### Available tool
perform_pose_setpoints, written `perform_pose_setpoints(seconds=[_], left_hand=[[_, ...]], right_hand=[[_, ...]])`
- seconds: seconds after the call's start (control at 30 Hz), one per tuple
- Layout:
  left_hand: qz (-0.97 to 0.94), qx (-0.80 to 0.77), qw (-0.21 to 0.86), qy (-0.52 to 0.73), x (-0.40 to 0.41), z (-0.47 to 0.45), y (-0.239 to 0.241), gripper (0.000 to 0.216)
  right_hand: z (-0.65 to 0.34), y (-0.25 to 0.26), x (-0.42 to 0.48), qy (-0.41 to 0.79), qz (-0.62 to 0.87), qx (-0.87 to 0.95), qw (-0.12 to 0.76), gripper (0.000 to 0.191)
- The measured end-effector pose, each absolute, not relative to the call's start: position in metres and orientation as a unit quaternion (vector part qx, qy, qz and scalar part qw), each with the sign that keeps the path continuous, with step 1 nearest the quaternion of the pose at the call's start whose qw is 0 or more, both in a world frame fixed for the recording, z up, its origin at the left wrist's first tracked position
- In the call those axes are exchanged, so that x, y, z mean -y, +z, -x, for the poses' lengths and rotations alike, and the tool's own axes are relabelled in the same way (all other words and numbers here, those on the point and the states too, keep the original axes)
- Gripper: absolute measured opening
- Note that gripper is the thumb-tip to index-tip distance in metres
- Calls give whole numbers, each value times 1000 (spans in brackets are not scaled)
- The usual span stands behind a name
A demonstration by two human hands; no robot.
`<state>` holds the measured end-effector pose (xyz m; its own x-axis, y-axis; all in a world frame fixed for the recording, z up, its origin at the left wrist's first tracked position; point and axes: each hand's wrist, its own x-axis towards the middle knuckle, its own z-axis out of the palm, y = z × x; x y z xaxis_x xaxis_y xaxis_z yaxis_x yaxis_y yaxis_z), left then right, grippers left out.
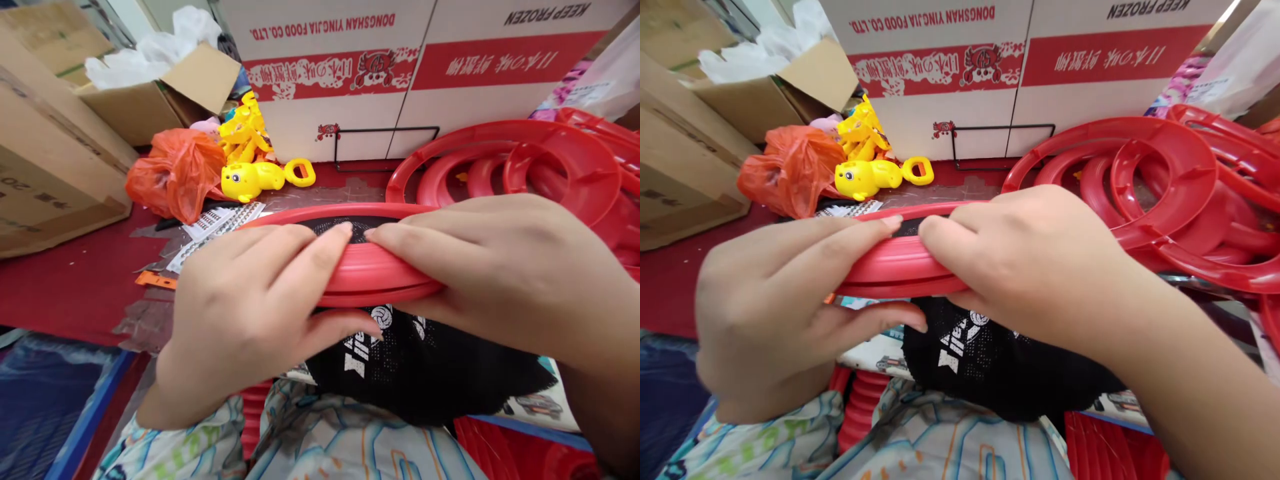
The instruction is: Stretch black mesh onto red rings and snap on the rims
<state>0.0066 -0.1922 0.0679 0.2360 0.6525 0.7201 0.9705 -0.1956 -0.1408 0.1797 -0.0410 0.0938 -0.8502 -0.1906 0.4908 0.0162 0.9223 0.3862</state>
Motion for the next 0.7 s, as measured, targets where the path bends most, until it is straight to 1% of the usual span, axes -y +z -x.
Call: perform_pose_setpoints(seconds=[0.13,0.2,0.27,0.33,0.37,0.47,0.53,0.6,0.67,0.7], left_hand=[[732,563,299,-239,193,-6,71,37],[745,540,311,-239,190,-1,72,34],[757,520,321,-233,188,5,74,36],[765,513,317,-226,187,8,76,37],[766,518,308,-224,188,8,76,36],[743,550,287,-252,191,5,76,32],[719,579,251,-292,191,2,77,32],[694,615,178,-330,191,-1,80,33],[672,648,113,-342,189,-2,86,38],[667,659,101,-333,189,-2,90,41]], right_hand=[[-175,96,53,-212,-18,945,251,58],[-174,99,57,-237,7,945,228,61],[-173,101,59,-258,22,943,210,55],[-171,101,58,-268,32,940,211,46],[-169,101,57,-263,38,941,210,44],[-167,100,55,-212,51,954,205,51],[-168,100,55,-161,65,963,206,56],[-170,101,56,-128,79,967,205,61],[-171,102,58,-139,82,968,190,65],[-172,102,59,-160,75,967,185,66]])
